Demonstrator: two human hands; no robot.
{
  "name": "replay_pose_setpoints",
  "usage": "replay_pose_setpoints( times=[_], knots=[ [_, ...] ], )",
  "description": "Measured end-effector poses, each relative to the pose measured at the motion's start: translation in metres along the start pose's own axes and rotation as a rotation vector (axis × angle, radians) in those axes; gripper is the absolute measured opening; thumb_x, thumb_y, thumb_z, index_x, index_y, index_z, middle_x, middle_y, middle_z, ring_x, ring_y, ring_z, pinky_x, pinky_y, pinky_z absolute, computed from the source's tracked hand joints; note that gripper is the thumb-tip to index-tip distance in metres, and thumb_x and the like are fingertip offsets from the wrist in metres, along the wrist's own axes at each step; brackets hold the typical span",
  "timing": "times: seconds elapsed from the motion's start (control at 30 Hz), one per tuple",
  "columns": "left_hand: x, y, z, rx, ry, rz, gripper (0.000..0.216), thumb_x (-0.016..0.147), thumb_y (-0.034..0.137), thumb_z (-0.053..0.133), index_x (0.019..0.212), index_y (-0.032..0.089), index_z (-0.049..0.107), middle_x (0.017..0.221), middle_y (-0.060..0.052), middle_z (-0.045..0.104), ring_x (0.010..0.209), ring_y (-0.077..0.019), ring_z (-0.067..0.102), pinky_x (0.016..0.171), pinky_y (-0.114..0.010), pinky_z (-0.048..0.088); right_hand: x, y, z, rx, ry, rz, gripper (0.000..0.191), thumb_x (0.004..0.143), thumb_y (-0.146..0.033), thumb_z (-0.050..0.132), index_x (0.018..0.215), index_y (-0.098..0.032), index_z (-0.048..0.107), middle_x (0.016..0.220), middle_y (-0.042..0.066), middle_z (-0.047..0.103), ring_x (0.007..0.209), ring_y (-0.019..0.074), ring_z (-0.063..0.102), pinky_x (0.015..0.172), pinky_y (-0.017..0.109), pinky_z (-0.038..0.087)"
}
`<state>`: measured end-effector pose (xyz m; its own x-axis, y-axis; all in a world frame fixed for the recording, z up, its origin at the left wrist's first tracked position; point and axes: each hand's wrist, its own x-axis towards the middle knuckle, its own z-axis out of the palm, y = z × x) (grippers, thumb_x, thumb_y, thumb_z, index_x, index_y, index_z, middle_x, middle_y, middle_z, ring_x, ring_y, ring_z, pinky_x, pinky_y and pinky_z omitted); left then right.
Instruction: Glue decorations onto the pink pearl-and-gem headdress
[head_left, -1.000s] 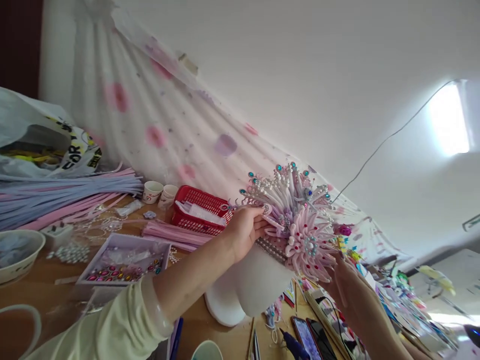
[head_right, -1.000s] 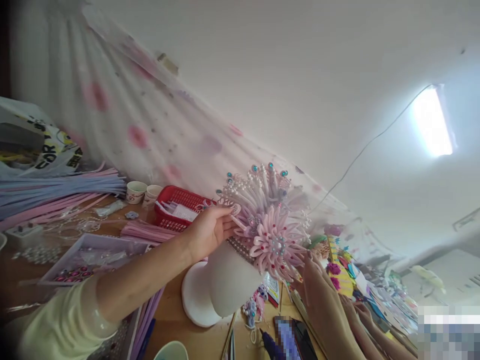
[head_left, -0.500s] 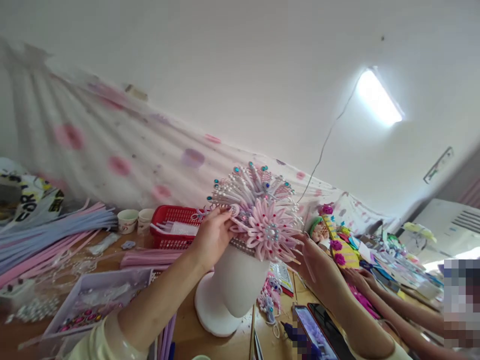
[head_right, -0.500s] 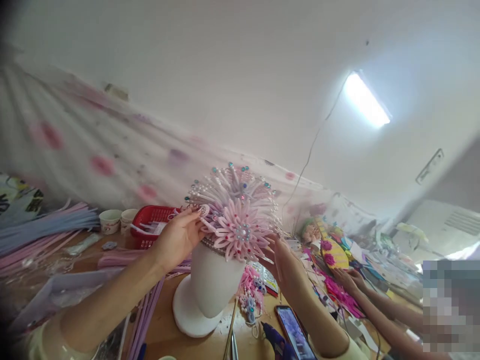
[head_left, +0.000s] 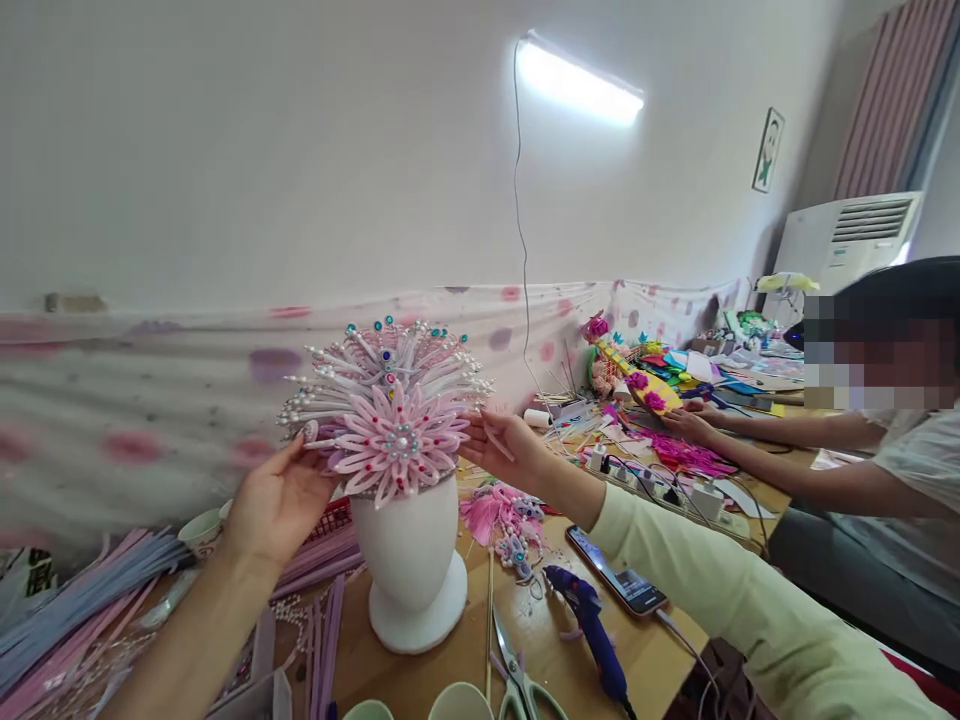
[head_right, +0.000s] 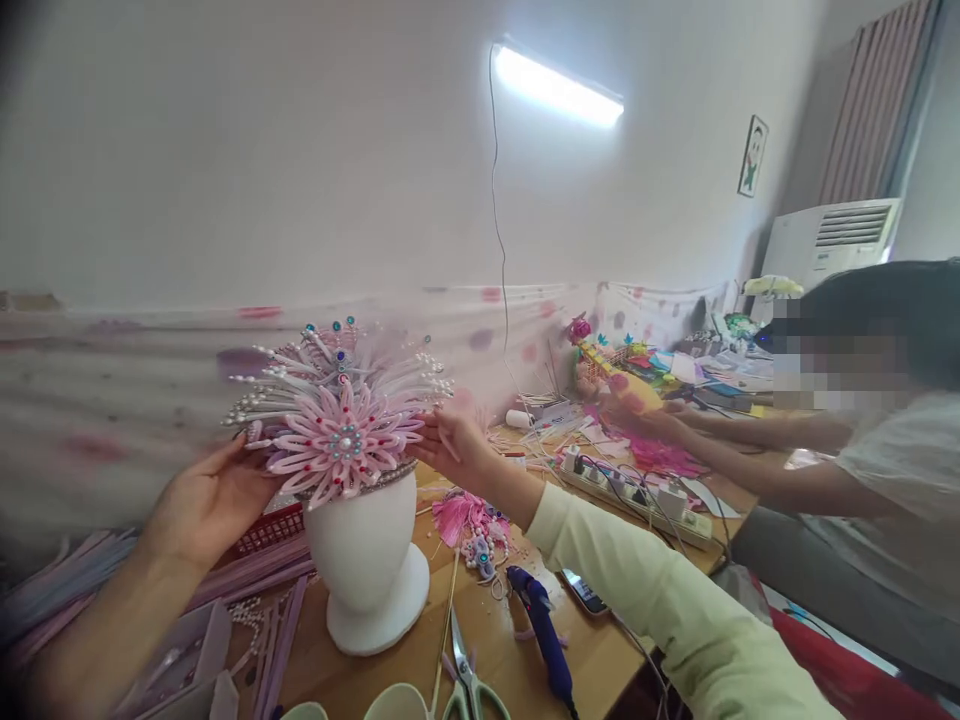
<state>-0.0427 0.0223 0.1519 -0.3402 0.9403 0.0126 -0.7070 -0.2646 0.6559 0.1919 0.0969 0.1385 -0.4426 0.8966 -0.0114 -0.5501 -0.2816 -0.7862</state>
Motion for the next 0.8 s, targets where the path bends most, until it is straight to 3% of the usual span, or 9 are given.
replay_pose_setpoints(
  times=[0.17, 0.37, 0.57, 0.8],
  knots=[
    [-0.015, 0.000, 0.017, -0.005, 0.027, 0.055, 0.041, 0.099, 0.010, 0.031, 0.079, 0.017, 0.066, 0.069, -0.005, 0.074, 0.060, -0.0161, 0.071, 0.054, -0.027, 0.060, 0.012, 0.001, -0.005, 0.012, -0.217, -0.021, 0.030, 0.098, -0.016, 0.039, 0.086, -0.015, 0.066, 0.076, 0.005, 0.071, 0.073, 0.0151, 0.067, 0.081, 0.029, 0.055],
    [-0.018, 0.000, 0.026, -0.043, 0.013, 0.036, 0.039, 0.098, 0.008, 0.031, 0.090, 0.015, 0.068, 0.064, -0.004, 0.072, 0.059, -0.0148, 0.070, 0.059, -0.025, 0.058, 0.015, 0.000, 0.012, 0.009, -0.264, -0.054, 0.031, 0.095, -0.016, 0.039, 0.084, -0.018, 0.068, 0.076, 0.004, 0.072, 0.079, 0.0173, 0.068, 0.081, 0.030, 0.054],
    [-0.024, -0.004, 0.030, -0.049, -0.128, 0.012, 0.035, 0.098, 0.013, 0.034, 0.100, 0.015, 0.069, 0.084, -0.009, 0.076, 0.090, -0.0221, 0.073, 0.088, -0.039, 0.058, 0.002, 0.002, 0.021, -0.024, -0.316, -0.113, 0.027, 0.093, -0.016, 0.044, 0.085, -0.019, 0.069, 0.074, 0.002, 0.071, 0.076, 0.0160, 0.065, 0.078, 0.027, 0.052],
    [-0.021, -0.016, 0.025, -0.026, -0.287, 0.123, 0.025, 0.090, 0.007, 0.047, 0.073, 0.017, 0.063, 0.101, -0.008, 0.075, 0.111, -0.0242, 0.067, 0.101, -0.043, 0.052, -0.005, 0.004, 0.028, -0.102, -0.375, -0.170, 0.012, 0.086, -0.022, 0.058, 0.088, -0.020, 0.069, 0.078, 0.001, 0.070, 0.076, 0.0155, 0.063, 0.077, 0.027, 0.051]
  ],
)
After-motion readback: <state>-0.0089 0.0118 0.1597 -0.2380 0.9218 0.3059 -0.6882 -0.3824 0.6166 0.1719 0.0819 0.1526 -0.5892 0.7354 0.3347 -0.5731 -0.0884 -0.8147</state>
